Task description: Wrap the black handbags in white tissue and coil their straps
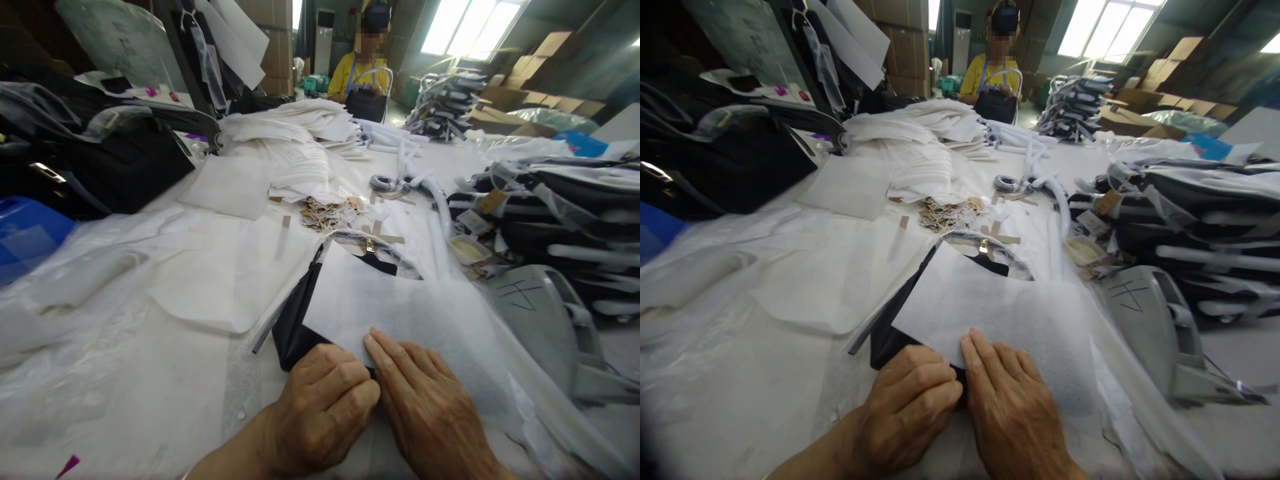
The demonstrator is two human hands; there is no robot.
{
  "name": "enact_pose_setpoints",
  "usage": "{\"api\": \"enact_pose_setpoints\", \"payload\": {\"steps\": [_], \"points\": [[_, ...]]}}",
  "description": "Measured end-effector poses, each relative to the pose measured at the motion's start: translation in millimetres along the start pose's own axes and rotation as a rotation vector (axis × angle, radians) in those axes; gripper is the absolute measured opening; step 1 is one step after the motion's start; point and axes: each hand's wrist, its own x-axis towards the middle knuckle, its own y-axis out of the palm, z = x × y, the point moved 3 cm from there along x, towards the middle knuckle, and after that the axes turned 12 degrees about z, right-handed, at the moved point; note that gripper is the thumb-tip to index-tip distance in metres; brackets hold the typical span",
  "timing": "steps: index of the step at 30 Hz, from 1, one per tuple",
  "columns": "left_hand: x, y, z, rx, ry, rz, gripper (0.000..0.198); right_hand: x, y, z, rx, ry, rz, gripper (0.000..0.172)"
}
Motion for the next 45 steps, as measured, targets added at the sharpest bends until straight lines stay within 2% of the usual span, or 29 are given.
{"api": "enact_pose_setpoints", "payload": {"steps": [4, 7, 11, 14, 18, 20, 22, 25, 27, 30, 32, 35, 41, 45], "points": [[-2, 8.5, 3, 0.163, -0.161, 0.008, 0.029, 3, 0, -7, 0.137, 0.069, 0.038, 0.036], [-6, 11.6, 4, 0.156, -0.213, -0.023, 0.033, 7, -4, -18, 0.341, 0.152, 0.045, 0.031], [-9, 7.4, 3, 0.145, -0.232, -0.114, 0.036, 12, -8, -38, 0.679, 0.410, 0.057, 0.021], [-8, 3.8, 2, 0.144, -0.214, -0.161, 0.036, 10, -8, -49, 0.881, 0.638, 0.061, 0.025], [-7, 3.4, 2, 0.154, -0.219, -0.195, 0.033, 6, -6, -54, 1.090, 0.776, 0.006, 0.032], [-3, 6.6, 2, 0.105, -0.224, -0.118, 0.030, 5, -3, -54, 1.140, 0.776, 0.009, 0.032], [3, 11.1, 5, 0.026, -0.261, 0.045, 0.028, 5, 0, -52, 1.153, 0.742, 0.045, 0.031], [18, 13.7, 11, -0.040, -0.403, 0.294, 0.033, 5, 6, -50, 1.168, 0.708, 0.087, 0.032], [32, 12.7, 16, -0.006, -0.489, 0.420, 0.030, 4, 10, -50, 1.192, 0.713, 0.077, 0.032], [52, 15.4, 21, 0.122, -0.553, 0.611, 0.009, 2, 13, -51, 1.217, 0.719, 0.054, 0.031], [59, 20.8, 22, 0.211, -0.561, 0.703, 0.011, 0, 13, -51, 1.221, 0.725, 0.033, 0.031], [61, 28.7, 22, 0.294, -0.561, 0.742, 0.015, -2, 13, -50, 1.228, 0.721, -0.007, 0.030], [62, 35.2, 22, 0.317, -0.512, 0.731, 0.014, -2, 18, -45, 1.215, 0.653, -0.037, 0.030], [64, 41.0, 24, 0.366, -0.575, 0.729, 0.021, -1, 17, -43, 1.152, 0.626, -0.045, 0.029]]}}
